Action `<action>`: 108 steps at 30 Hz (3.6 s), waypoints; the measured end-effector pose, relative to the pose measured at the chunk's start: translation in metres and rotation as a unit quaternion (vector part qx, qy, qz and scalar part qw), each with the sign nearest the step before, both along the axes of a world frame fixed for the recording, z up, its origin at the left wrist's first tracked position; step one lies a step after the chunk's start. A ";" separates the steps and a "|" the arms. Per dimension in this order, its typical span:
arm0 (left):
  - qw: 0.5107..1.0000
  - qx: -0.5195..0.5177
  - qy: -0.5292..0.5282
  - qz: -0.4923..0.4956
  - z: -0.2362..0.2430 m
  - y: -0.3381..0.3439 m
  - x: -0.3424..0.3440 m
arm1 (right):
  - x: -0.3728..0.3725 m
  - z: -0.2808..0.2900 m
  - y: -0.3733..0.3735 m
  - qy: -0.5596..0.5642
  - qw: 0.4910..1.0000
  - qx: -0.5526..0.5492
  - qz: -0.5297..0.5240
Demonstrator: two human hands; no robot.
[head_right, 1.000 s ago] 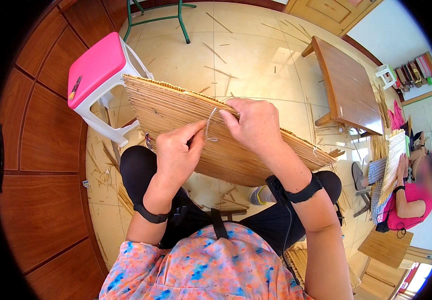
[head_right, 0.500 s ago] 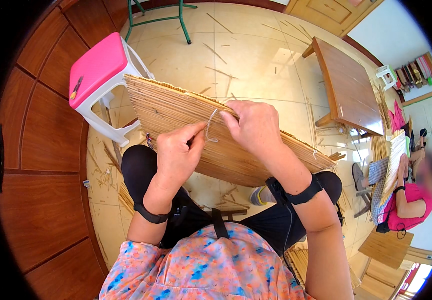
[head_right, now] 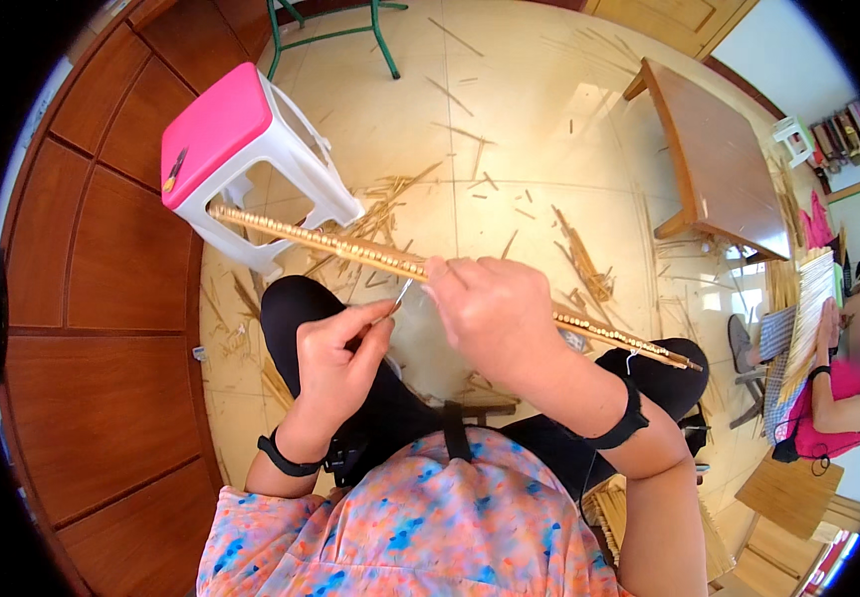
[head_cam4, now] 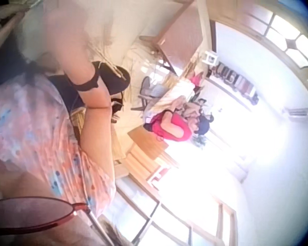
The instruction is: The person weaves a bamboo mat by threading a long wire through the edges of the bamboo strips and tying it off. They handle the bamboo mat, bamboo strips, and a wire to assemble the mat.
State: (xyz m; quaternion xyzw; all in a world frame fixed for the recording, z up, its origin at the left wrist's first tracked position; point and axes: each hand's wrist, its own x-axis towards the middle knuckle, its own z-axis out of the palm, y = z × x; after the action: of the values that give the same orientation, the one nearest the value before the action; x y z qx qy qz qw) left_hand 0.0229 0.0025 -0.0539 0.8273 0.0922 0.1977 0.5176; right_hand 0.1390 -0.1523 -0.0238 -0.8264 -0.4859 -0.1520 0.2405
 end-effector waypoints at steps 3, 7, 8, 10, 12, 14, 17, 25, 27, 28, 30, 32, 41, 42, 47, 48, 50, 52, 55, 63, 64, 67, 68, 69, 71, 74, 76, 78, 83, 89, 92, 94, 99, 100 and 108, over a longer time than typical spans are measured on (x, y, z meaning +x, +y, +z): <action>0.998 -0.023 0.056 -0.014 -0.010 0.003 -0.025 | -0.019 -0.019 -0.002 -0.001 0.999 -0.024 0.025; 0.997 -0.042 0.054 -0.021 -0.020 0.006 -0.044 | -0.044 -0.024 -0.005 0.036 0.999 -0.035 0.016; 0.997 -0.042 0.064 -0.021 -0.022 0.007 -0.046 | -0.048 -0.026 -0.005 0.030 0.999 -0.012 0.009; 0.998 -0.015 0.038 -0.042 -0.025 0.010 -0.050 | -0.053 -0.029 -0.005 0.043 0.999 0.003 0.009; 0.998 -0.014 0.050 -0.046 -0.028 0.012 -0.055 | -0.059 -0.032 -0.007 0.053 0.998 0.016 0.012; 0.997 -0.014 0.059 -0.051 -0.029 0.016 -0.060 | -0.065 -0.034 -0.008 0.045 0.999 0.001 0.027; 0.993 0.003 0.096 -0.066 -0.030 0.020 -0.065 | -0.072 -0.038 -0.008 0.049 0.999 -0.001 0.019; 0.993 -0.028 0.082 -0.086 -0.043 0.021 -0.071 | -0.079 -0.038 -0.010 0.061 0.998 -0.022 0.025; 0.991 -0.026 0.086 -0.096 -0.043 0.023 -0.070 | -0.078 -0.040 -0.014 0.064 0.997 -0.025 0.030; 0.990 -0.022 0.086 -0.106 -0.043 0.023 -0.070 | -0.079 -0.042 -0.015 0.063 0.997 -0.019 0.033; 0.989 -0.030 0.094 -0.114 -0.042 0.025 -0.070 | -0.080 -0.042 -0.017 0.067 0.997 -0.016 0.035; 0.987 -0.037 0.100 -0.123 -0.042 0.024 -0.070 | -0.081 -0.041 -0.018 0.073 0.997 -0.014 0.033; 0.978 -0.113 0.146 -0.101 -0.031 0.018 -0.072 | -0.082 -0.040 -0.019 0.075 0.996 -0.014 0.052; 0.978 -0.114 0.143 -0.100 -0.030 0.018 -0.071 | -0.083 -0.039 -0.018 0.075 0.996 -0.014 0.052; 0.979 -0.117 0.137 -0.097 -0.033 0.018 -0.070 | -0.080 -0.039 -0.018 0.071 0.996 -0.021 0.059; 0.979 -0.117 0.139 -0.096 -0.032 0.018 -0.070 | -0.080 -0.039 -0.018 0.071 0.996 -0.021 0.059; 0.979 -0.117 0.140 -0.094 -0.032 0.017 -0.070 | -0.080 -0.039 -0.018 0.070 0.995 -0.020 0.064; 0.980 -0.116 0.137 -0.091 -0.032 0.016 -0.070 | -0.081 -0.038 -0.018 0.072 0.995 -0.020 0.063; 0.978 -0.104 0.149 -0.099 -0.031 0.016 -0.068 | -0.081 -0.039 -0.018 0.071 0.995 -0.020 0.064; 0.974 -0.119 0.138 -0.138 -0.037 0.024 -0.066 | -0.083 -0.038 -0.017 0.081 0.995 -0.020 0.053; 0.965 -0.131 0.160 -0.158 -0.036 0.026 -0.066 | -0.083 -0.038 -0.017 0.082 0.995 -0.019 0.051; 0.963 -0.171 0.139 -0.157 -0.045 0.025 -0.068 | -0.083 -0.038 -0.017 0.081 0.995 -0.022 0.053; 0.963 -0.171 0.139 -0.157 -0.047 0.024 -0.066 | -0.084 -0.038 -0.017 0.081 0.995 -0.024 0.055; 0.970 -0.155 0.102 -0.154 -0.050 0.022 -0.063 | -0.084 -0.037 -0.017 0.080 0.995 -0.025 0.056; 0.976 -0.140 0.065 -0.151 -0.051 0.022 -0.062 | -0.084 -0.037 -0.017 0.090 0.994 -0.026 0.054; 0.974 -0.142 0.079 -0.159 -0.050 0.024 -0.064 | -0.084 -0.035 -0.015 0.102 0.993 -0.028 0.042; 0.965 -0.187 0.104 -0.152 -0.050 0.024 -0.068 | -0.083 -0.035 -0.016 0.099 0.994 -0.025 0.046; 0.947 -0.258 0.129 -0.140 -0.056 0.026 -0.081 | -0.082 -0.035 -0.016 0.095 0.994 -0.023 0.049; 0.914 -0.354 0.179 -0.080 -0.044 0.016 -0.080 | -0.080 -0.030 -0.016 0.090 0.993 -0.025 0.065; 0.904 -0.365 0.211 -0.070 -0.034 0.008 -0.070 | -0.079 -0.030 -0.020 0.059 0.993 -0.035 0.091; 0.859 -0.455 0.234 -0.028 -0.026 -0.003 -0.063 | -0.082 -0.030 -0.021 0.060 0.995 -0.031 0.074; 0.791 -0.551 0.266 0.001 -0.021 -0.009 -0.062 | -0.086 -0.035 -0.023 0.043 0.996 -0.024 0.072; 0.787 -0.541 0.296 0.006 -0.006 -0.011 -0.053 | -0.085 -0.038 -0.028 0.016 0.998 -0.011 0.061; 0.783 -0.547 0.296 0.020 0.005 -0.009 -0.050 | -0.081 -0.039 -0.030 0.032 0.997 -0.005 0.070; 0.967 0.251 0.039 0.023 0.087 0.020 -0.058 | -0.055 -0.030 -0.070 0.023 0.993 -0.004 0.118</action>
State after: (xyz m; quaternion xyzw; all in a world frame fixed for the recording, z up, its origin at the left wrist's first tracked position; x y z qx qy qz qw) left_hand -0.0350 0.0228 0.0334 0.9353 0.0785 0.1943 0.2851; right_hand 0.0845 -0.2220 -0.0542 -0.7675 -0.5751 -0.1010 0.2645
